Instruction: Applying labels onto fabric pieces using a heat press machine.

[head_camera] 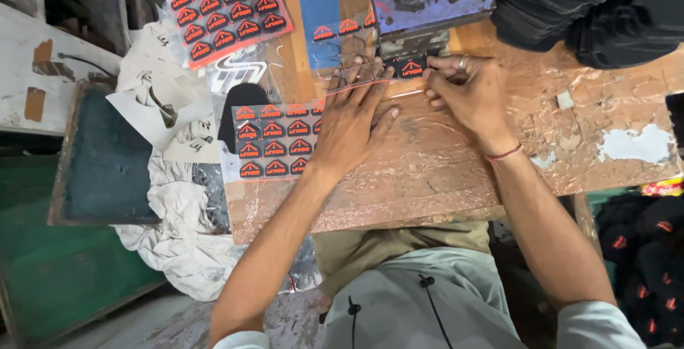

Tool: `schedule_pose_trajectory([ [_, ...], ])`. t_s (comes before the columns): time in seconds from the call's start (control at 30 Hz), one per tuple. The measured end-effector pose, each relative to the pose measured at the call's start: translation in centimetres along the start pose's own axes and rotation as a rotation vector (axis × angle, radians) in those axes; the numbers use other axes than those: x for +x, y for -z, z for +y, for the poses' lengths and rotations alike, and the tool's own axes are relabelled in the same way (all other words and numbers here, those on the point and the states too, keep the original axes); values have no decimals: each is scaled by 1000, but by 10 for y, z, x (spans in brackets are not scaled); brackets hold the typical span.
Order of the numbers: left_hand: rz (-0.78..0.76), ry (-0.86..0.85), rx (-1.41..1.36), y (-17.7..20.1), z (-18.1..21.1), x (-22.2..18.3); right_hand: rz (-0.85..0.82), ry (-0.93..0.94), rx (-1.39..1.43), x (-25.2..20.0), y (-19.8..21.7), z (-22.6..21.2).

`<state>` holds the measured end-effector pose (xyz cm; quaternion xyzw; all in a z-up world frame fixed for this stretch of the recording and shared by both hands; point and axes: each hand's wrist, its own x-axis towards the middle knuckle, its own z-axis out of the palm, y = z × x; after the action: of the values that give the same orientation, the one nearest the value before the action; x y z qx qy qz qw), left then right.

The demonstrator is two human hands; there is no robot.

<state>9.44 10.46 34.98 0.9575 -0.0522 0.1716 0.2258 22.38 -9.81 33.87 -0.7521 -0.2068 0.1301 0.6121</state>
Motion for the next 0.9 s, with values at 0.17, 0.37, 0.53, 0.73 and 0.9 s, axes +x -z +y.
schedule_pose_trajectory([
  [0.17, -1, -1, -1, -2, 0, 1, 10, -23, 16, 0, 0, -4],
  [0.37, 27, -13, 26, 3, 0, 4, 31, -87, 25, 4, -3, -2],
  [0.53, -19, 35, -89, 43, 10, -9, -75, 57, -9, -22, 9, -22],
  [0.73, 366, 256, 353, 111, -104, -99, 71, 224, -486, -120, 45, -50],
  [0.9, 110, 827, -19, 152, -82, -143, 99, 83, -476, -138, 48, -49],
])
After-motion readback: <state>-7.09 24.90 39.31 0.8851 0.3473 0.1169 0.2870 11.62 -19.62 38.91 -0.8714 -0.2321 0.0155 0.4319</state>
